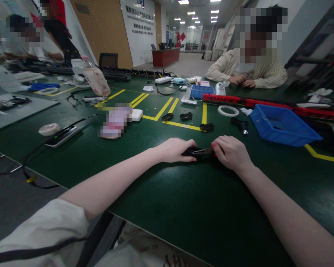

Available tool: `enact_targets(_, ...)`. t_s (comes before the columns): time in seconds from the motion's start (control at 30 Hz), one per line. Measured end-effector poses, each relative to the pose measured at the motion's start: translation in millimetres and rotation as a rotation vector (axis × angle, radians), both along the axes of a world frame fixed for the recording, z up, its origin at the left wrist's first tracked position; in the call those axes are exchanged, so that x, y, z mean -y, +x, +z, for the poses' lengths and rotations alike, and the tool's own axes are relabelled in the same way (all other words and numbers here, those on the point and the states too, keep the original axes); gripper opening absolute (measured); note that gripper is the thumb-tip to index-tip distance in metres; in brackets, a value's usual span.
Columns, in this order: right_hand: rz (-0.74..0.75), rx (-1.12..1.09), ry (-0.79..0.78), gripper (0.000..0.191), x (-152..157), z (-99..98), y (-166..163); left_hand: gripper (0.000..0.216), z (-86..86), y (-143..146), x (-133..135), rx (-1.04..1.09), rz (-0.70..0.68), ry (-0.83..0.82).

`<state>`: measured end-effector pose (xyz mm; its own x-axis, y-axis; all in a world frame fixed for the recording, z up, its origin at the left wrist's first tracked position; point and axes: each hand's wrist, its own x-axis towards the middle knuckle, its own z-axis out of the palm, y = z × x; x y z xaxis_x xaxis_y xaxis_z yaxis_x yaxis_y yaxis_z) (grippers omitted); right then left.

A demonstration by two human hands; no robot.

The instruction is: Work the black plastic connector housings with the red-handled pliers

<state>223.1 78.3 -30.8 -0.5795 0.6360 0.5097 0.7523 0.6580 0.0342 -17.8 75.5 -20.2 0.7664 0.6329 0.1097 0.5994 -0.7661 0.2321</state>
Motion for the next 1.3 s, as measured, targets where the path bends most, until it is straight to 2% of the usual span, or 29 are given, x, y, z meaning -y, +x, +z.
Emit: enact_targets(1.3,-0.021,0.036,0.021,0.037,3.8,1.8,-4.7,0.041,2.6,0.0,1.0,-0.033,0.026,-0.006)
